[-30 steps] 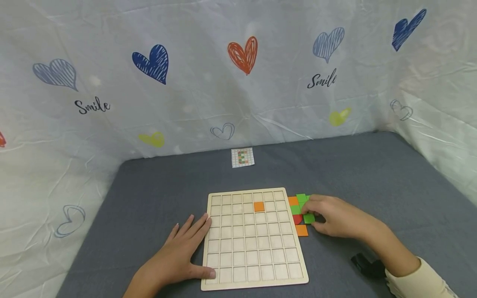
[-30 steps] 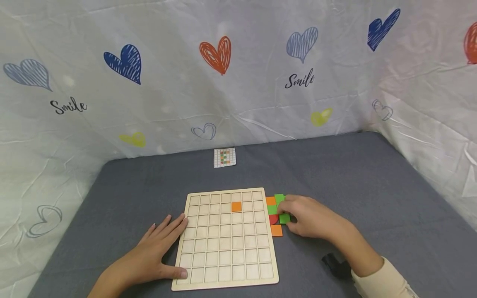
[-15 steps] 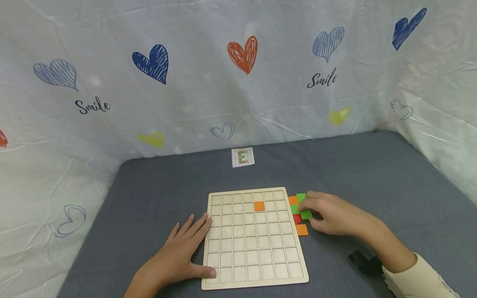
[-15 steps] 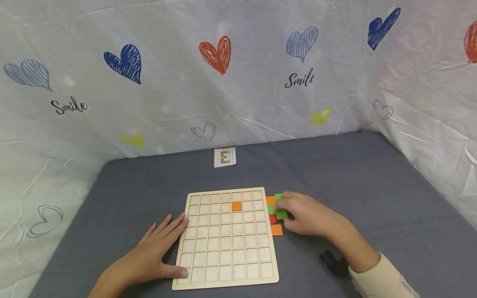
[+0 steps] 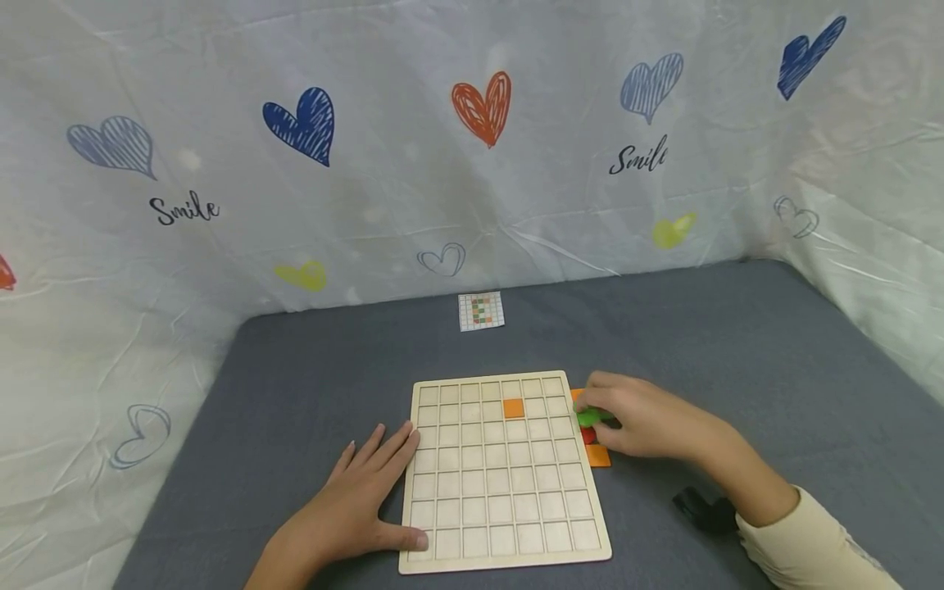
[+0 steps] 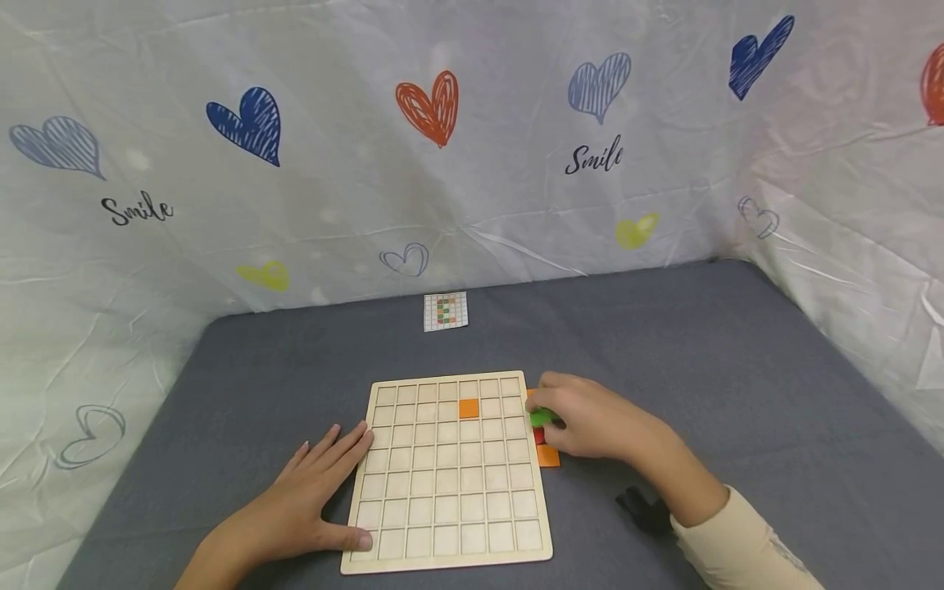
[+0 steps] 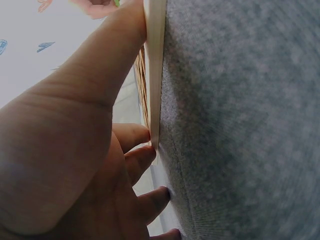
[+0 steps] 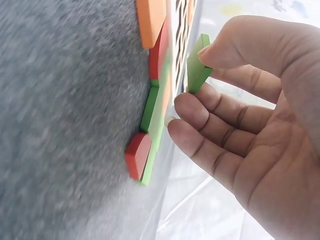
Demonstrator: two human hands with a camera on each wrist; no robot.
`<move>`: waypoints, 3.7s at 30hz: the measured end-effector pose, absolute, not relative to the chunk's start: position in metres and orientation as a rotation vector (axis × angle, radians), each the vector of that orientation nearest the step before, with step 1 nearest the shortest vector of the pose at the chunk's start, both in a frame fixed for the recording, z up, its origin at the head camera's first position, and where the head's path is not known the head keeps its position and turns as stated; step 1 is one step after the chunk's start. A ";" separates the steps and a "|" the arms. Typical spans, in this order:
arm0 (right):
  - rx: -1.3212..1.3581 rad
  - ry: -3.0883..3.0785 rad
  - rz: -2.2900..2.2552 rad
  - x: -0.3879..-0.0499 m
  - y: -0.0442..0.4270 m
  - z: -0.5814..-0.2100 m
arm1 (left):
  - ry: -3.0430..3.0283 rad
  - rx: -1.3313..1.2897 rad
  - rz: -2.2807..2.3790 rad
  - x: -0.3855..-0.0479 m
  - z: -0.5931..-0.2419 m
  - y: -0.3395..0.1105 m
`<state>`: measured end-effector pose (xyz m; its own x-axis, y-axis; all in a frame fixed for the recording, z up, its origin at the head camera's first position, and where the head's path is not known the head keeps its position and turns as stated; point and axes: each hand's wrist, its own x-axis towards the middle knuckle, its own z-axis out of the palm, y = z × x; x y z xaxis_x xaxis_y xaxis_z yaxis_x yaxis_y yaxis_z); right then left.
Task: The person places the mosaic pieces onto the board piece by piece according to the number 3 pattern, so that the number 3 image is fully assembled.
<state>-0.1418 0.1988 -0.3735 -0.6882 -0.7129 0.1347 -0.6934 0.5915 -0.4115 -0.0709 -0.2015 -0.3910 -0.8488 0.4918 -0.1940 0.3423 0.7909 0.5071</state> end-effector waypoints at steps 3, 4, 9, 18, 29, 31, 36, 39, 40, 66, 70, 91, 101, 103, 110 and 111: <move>-1.238 2.756 -0.674 -0.144 0.193 -0.372 | 2.666 0.640 0.669 -0.071 -0.391 -0.202; -1.249 2.752 -0.675 -0.145 0.191 -0.372 | 2.667 0.641 0.669 -0.071 -0.391 -0.202; -1.316 2.742 -0.676 -0.149 0.183 -0.372 | 2.666 0.638 0.666 -0.071 -0.391 -0.202; -1.371 2.683 -0.686 -0.152 0.165 -0.373 | 2.662 0.642 0.671 -0.071 -0.394 -0.203; -1.421 2.668 -0.712 -0.156 0.148 -0.375 | 2.661 0.647 0.674 -0.071 -0.393 -0.203; -1.411 2.666 -0.716 -0.156 0.144 -0.374 | 2.662 0.649 0.670 -0.071 -0.393 -0.203; -1.370 2.673 -0.707 -0.158 0.136 -0.373 | 2.672 0.655 0.657 -0.071 -0.393 -0.203; -1.350 2.674 -0.699 -0.159 0.131 -0.373 | 2.671 0.654 0.659 -0.071 -0.393 -0.203; -1.348 2.670 -0.697 -0.159 0.130 -0.373 | 2.670 0.653 0.660 -0.071 -0.393 -0.203; -1.347 2.617 -0.671 -0.177 0.104 -0.371 | 2.690 0.637 0.635 -0.073 -0.395 -0.202; -1.344 2.614 -0.662 -0.179 0.102 -0.371 | 2.697 0.635 0.634 -0.072 -0.395 -0.202; -1.434 2.591 -0.631 -0.184 0.085 -0.372 | 2.680 0.637 0.650 -0.071 -0.395 -0.202; -1.417 2.586 -0.639 -0.183 0.085 -0.371 | 2.681 0.617 0.640 -0.072 -0.394 -0.201; -1.412 2.588 -0.642 -0.183 0.085 -0.372 | 2.683 0.615 0.634 -0.073 -0.394 -0.201; -1.455 2.614 -0.603 -0.182 0.085 -0.375 | 2.678 0.610 0.636 -0.074 -0.393 -0.201; -1.455 2.615 -0.601 -0.182 0.085 -0.375 | 2.682 0.612 0.632 -0.073 -0.393 -0.201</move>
